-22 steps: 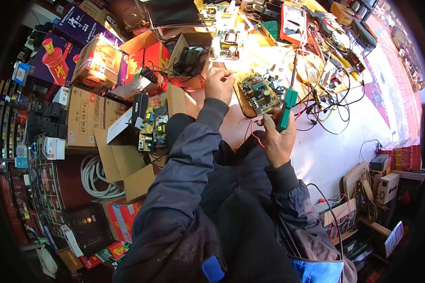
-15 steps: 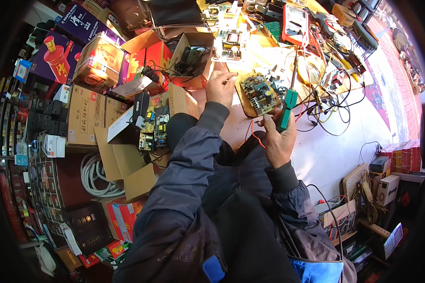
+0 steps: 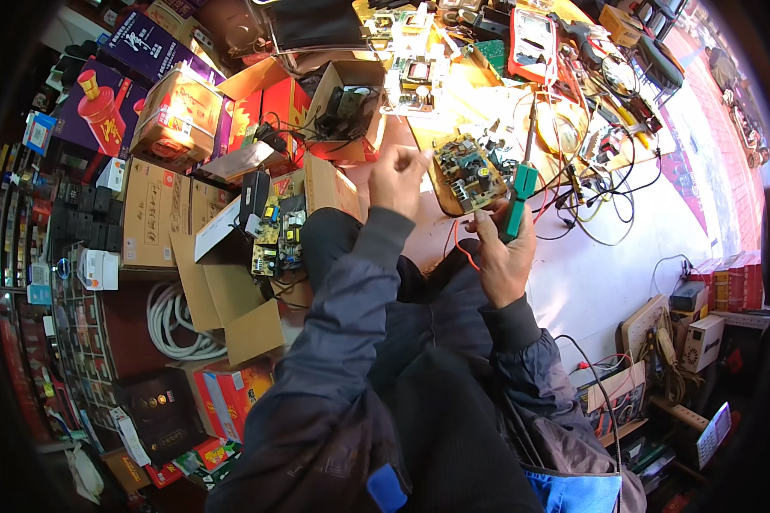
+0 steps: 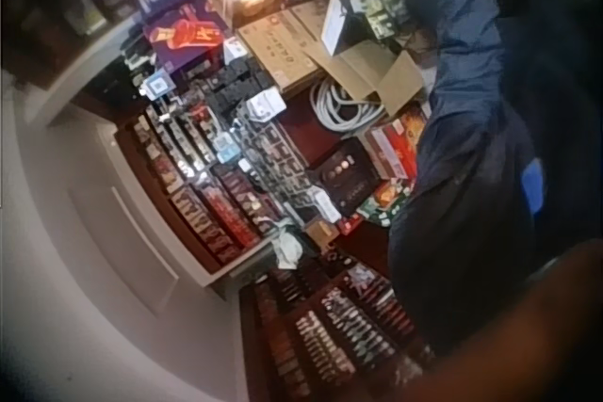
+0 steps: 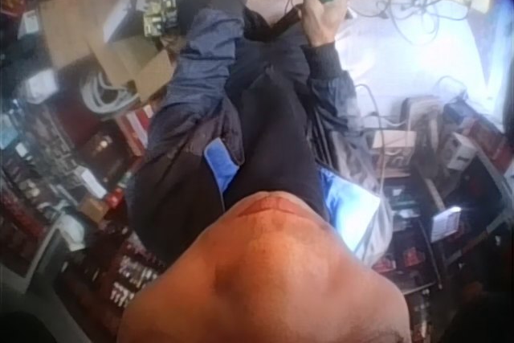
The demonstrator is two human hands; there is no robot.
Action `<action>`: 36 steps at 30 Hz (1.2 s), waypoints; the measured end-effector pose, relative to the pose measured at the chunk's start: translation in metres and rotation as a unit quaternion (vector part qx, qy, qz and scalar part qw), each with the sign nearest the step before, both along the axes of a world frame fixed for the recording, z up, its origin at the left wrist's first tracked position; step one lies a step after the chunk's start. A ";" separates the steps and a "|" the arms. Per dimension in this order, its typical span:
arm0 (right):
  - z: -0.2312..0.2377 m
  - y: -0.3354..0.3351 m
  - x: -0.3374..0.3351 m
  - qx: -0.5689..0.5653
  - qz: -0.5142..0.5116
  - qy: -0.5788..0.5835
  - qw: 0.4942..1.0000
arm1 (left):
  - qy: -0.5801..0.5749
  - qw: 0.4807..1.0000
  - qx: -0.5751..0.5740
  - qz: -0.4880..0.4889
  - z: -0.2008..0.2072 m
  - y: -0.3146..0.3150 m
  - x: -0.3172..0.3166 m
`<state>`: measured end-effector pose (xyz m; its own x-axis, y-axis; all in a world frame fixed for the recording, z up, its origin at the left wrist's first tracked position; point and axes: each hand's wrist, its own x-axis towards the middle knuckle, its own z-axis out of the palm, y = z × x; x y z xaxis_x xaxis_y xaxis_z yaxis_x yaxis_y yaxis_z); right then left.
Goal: The person retrieves circuit boards from a cardboard box and uses a multimeter to test components. They then use a soldering iron to work on a green circuit board and continue testing with the multimeter.
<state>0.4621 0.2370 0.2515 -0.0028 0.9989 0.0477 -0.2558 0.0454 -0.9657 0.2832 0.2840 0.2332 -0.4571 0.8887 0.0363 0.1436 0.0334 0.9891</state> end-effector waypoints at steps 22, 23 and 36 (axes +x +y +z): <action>0.025 -0.061 0.015 -0.014 0.041 -0.071 0.997 | -0.548 0.815 -0.010 -0.189 0.017 -0.088 0.024; 0.027 -0.069 0.019 -0.031 0.064 -0.035 0.997 | -0.531 0.818 0.028 -0.218 0.017 -0.096 0.022; 0.001 -0.071 0.043 0.016 0.133 -0.078 0.988 | -0.262 0.936 0.032 0.234 -0.018 -0.313 -0.167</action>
